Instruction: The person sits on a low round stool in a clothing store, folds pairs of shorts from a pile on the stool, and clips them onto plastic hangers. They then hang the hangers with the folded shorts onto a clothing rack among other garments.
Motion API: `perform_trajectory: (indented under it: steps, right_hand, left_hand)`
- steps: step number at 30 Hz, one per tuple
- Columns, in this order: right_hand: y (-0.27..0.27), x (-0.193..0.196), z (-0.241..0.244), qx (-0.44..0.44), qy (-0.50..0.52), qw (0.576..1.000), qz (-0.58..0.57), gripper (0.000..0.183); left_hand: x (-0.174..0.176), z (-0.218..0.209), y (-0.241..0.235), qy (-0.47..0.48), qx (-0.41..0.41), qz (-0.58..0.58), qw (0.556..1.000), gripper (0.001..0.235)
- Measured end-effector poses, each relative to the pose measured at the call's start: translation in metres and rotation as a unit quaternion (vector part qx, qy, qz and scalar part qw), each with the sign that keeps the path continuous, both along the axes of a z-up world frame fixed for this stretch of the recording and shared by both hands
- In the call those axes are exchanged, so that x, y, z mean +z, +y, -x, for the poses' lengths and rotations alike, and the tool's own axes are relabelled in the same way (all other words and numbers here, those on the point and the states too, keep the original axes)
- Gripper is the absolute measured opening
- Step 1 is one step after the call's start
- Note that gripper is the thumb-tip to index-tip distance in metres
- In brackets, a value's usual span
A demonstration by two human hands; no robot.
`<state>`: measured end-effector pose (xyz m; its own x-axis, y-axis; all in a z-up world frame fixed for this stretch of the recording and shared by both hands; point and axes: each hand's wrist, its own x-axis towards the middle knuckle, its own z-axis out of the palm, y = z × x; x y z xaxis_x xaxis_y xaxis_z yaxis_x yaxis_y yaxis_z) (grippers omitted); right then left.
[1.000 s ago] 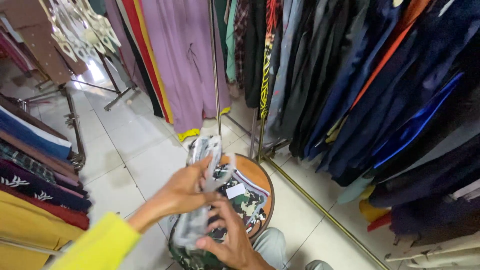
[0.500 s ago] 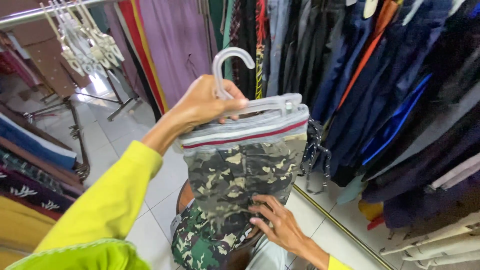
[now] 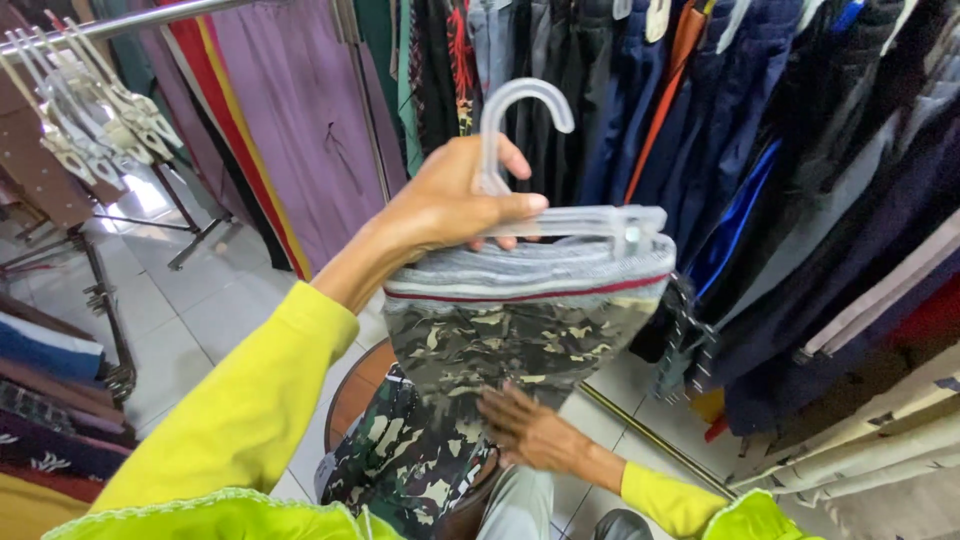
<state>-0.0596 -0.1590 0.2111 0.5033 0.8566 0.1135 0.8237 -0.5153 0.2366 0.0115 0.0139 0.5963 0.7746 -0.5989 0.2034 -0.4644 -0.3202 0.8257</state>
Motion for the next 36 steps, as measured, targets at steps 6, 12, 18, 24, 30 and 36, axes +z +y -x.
perform_trajectory:
  steps: [6,12,18,24,30,36]
  right_hand:
    - [-0.005,0.158,0.036,0.086,-0.298,0.947,-0.081,0.053]
    - [-0.064,0.158,-0.021,0.002,-0.327,0.936,-0.131,0.071]
    - [-0.067,0.011,0.007,0.016,0.016,0.997,-0.067,0.06]
    - [-0.006,0.173,0.021,0.101,-0.27,0.938,-0.192,0.059]
    - [0.013,0.137,-0.026,-0.017,-0.334,0.927,-0.171,0.077]
    - [0.036,-0.018,0.0,0.048,0.055,0.997,-0.038,0.075]
  left_hand:
    - [0.006,-0.014,0.01,-0.042,0.0,-0.005,0.999,0.04]
    - [0.01,-0.011,0.018,-0.058,-0.011,0.001,0.998,0.04]
    - [0.006,-0.012,0.027,-0.062,0.004,0.0,0.998,0.041]
    - [0.003,-0.007,0.014,-0.042,0.003,0.003,0.999,0.043]
    - [0.004,-0.003,0.009,-0.049,-0.021,0.015,0.998,0.044]
    - [0.0,0.0,0.008,-0.057,-0.006,0.007,0.998,0.049]
